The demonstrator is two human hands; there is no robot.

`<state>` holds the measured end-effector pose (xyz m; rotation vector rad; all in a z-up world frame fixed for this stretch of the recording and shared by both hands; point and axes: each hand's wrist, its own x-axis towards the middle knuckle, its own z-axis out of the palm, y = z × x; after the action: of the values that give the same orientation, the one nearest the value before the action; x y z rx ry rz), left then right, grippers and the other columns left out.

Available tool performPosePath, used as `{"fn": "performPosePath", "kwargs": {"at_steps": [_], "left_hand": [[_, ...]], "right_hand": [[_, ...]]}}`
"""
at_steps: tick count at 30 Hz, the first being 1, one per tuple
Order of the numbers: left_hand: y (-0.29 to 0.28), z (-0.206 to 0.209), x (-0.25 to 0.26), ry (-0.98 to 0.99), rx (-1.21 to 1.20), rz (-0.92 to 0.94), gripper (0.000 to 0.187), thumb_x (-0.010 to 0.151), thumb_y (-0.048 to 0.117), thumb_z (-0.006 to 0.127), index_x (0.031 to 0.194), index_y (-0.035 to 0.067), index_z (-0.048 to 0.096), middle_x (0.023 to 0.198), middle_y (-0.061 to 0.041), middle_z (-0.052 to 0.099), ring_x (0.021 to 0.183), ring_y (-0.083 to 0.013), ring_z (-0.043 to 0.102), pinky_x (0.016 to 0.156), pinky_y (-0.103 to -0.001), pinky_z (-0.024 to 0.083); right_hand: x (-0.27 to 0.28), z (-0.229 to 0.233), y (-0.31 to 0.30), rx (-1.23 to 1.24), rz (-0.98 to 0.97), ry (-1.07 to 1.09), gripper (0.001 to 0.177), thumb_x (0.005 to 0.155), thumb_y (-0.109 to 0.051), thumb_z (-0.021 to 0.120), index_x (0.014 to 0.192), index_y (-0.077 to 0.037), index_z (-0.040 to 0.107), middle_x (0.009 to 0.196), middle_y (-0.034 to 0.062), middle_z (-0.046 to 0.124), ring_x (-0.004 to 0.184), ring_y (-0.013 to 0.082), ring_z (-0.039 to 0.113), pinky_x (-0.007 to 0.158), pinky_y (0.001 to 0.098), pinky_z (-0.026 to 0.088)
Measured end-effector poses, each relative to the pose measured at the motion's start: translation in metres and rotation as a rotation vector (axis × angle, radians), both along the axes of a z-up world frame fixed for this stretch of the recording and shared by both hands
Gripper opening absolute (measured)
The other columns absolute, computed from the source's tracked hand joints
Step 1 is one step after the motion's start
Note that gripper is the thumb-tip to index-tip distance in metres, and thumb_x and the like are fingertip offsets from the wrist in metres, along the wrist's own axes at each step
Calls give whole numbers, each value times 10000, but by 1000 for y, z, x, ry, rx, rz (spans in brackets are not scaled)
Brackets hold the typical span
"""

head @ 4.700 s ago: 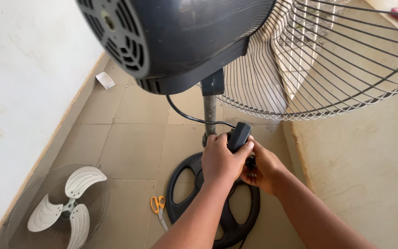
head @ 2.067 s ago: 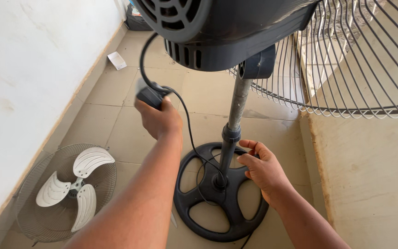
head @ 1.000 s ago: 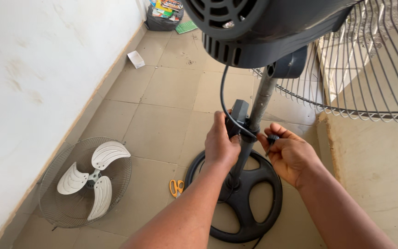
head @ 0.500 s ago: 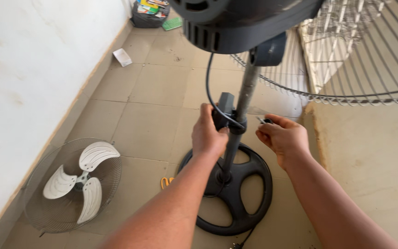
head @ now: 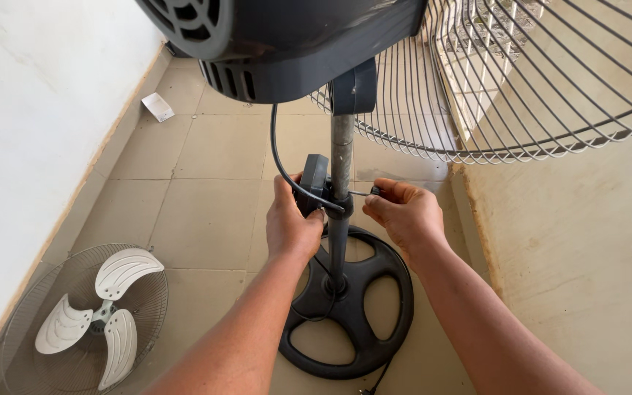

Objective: The person attaches a black plastic control box to the stand of a pedestal fan using a zip tie. They thread the tie through the box and around the stand, then pull it tight to secure the component in place.

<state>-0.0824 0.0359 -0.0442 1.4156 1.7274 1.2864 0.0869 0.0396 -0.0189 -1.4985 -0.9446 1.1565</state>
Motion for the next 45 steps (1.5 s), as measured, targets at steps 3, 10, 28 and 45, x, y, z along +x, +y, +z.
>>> {"fn": "performPosePath", "kwargs": {"at_steps": [3,10,28,45], "left_hand": [[1,3,0,-10,-22,-9,578,774,-38,723,1239,198,474,1206,-66,702,1138,-279,691,901,-441,555],[9,-3,-4,-76,33,-2,566,751,-80,688,1225,174,510,1164,-80,724,1105,-276,712,905,-427,555],[15,-36,-17,-101,59,17,558,783,-77,649,1248,172,467,1133,-121,717,1091,-321,706,884,-442,545],[-3,-24,-24,-74,1,25,579,802,-98,648,1269,181,450,1222,-89,670,1157,-290,672,925,-421,544]], "right_hand": [[-6,2,0,15,37,-47,420,839,-77,801,1238,5,703,1063,75,752,905,135,737,837,244,628],[-10,1,5,-30,79,-156,397,873,-145,787,1245,-28,712,1010,63,755,859,118,697,801,251,586],[-19,3,-3,7,84,-385,387,865,-162,784,1243,-106,727,1067,35,765,911,118,695,768,289,551],[-19,-1,-7,88,83,-241,435,878,-92,758,1303,-178,734,1022,40,740,804,106,575,678,325,456]]}}
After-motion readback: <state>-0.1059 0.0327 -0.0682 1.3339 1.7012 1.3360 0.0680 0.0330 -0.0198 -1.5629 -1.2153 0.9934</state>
